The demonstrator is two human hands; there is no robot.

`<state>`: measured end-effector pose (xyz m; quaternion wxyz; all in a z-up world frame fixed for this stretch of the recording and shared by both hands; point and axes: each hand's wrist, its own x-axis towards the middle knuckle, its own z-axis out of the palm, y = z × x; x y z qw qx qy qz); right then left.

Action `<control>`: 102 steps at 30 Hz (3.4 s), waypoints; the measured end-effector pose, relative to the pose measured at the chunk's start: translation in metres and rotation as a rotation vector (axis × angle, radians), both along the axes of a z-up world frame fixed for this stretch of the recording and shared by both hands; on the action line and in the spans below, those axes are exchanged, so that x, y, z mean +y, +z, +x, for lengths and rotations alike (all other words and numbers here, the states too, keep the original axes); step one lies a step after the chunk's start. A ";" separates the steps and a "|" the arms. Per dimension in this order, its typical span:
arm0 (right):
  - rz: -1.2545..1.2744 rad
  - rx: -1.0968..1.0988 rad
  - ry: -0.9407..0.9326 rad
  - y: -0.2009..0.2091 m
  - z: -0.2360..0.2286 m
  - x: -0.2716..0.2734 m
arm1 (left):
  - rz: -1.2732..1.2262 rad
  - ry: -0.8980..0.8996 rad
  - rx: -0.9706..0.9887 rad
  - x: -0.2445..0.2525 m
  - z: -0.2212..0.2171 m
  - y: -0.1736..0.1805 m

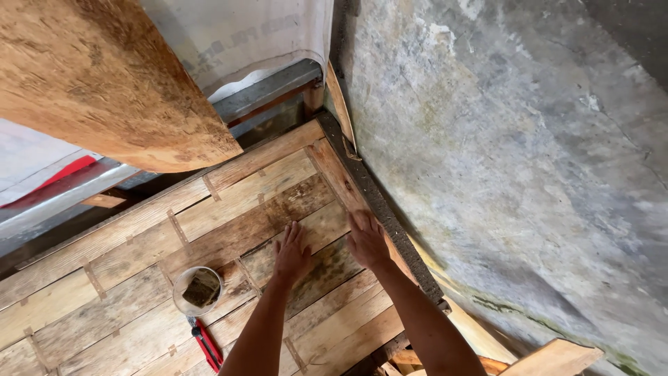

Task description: The recorder is measuring and fitting wooden or bamboo slats onto a floor frame.

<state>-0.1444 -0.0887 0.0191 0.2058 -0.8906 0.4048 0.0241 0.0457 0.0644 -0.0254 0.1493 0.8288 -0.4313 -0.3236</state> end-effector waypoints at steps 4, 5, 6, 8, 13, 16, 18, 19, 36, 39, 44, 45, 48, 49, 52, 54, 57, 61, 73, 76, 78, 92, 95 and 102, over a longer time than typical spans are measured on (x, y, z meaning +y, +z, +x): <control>0.001 0.096 0.088 0.006 -0.002 0.001 | -0.090 -0.033 -0.037 0.012 -0.008 -0.004; 0.034 0.072 0.077 0.000 -0.005 0.000 | -0.096 -0.031 -0.027 0.017 -0.012 -0.002; 0.067 0.048 0.066 -0.006 -0.008 0.000 | -0.102 -0.029 -0.017 0.023 -0.015 0.000; -0.010 0.027 0.128 -0.026 -0.017 -0.004 | -0.088 -0.023 -0.013 0.034 -0.019 -0.001; 0.035 0.069 0.161 -0.022 -0.026 -0.002 | -0.118 -0.021 -0.027 0.077 -0.031 0.001; 0.022 -0.065 0.105 -0.017 -0.028 0.004 | -0.089 -0.020 -0.076 0.104 -0.038 0.015; 0.103 0.054 0.085 -0.005 -0.028 0.009 | -0.149 0.008 -0.059 0.120 -0.042 0.021; 0.101 0.052 0.086 -0.012 -0.035 0.014 | -0.151 0.009 -0.061 0.128 -0.045 0.024; 0.337 -0.444 0.007 -0.002 -0.078 0.132 | -0.095 0.576 0.069 0.229 -0.061 0.053; 0.361 -0.394 0.003 -0.005 -0.076 0.145 | -0.212 0.615 -0.004 0.248 -0.060 0.052; 0.383 -0.144 0.107 -0.030 -0.075 0.159 | -0.224 0.758 -0.079 0.278 -0.054 0.066; 0.346 -0.118 0.136 -0.043 -0.078 0.159 | -0.244 0.799 -0.051 0.282 -0.052 0.067; 0.389 -0.457 0.296 -0.060 -0.076 0.167 | -0.264 0.899 -0.115 0.301 -0.046 0.050; 0.398 -0.456 0.317 -0.051 -0.070 0.170 | -0.260 0.920 -0.121 0.307 -0.046 0.044; 0.483 -0.095 0.215 -0.028 -0.054 0.181 | -0.271 0.973 -0.126 0.327 -0.045 0.026; 0.504 -0.153 0.234 -0.018 -0.052 0.189 | -0.348 0.920 -0.163 0.339 -0.048 0.016; 0.505 -0.056 0.220 -0.011 -0.044 0.200 | -0.224 0.957 -0.083 0.357 -0.052 0.017; 0.507 -0.133 0.256 -0.019 -0.042 0.205 | 0.193 1.040 -0.364 0.398 -0.048 0.020; 0.455 -0.300 0.255 -0.010 -0.032 0.224 | 0.159 1.177 -0.336 0.446 -0.036 -0.007; 0.439 -0.296 0.287 -0.001 -0.023 0.236 | -0.012 1.127 -0.216 0.418 -0.038 0.011; 0.579 -0.198 0.260 0.009 -0.013 0.246 | -0.324 0.964 -0.076 0.393 -0.046 0.020; 0.705 -0.405 0.384 0.065 0.035 0.281 | -0.559 0.852 1.143 0.294 -0.068 0.033; 0.678 -0.405 0.452 0.063 0.032 0.279 | -0.507 0.831 1.227 0.297 -0.069 0.023; 0.533 -0.318 0.485 0.047 0.029 0.267 | -0.114 0.481 0.457 0.289 -0.071 0.125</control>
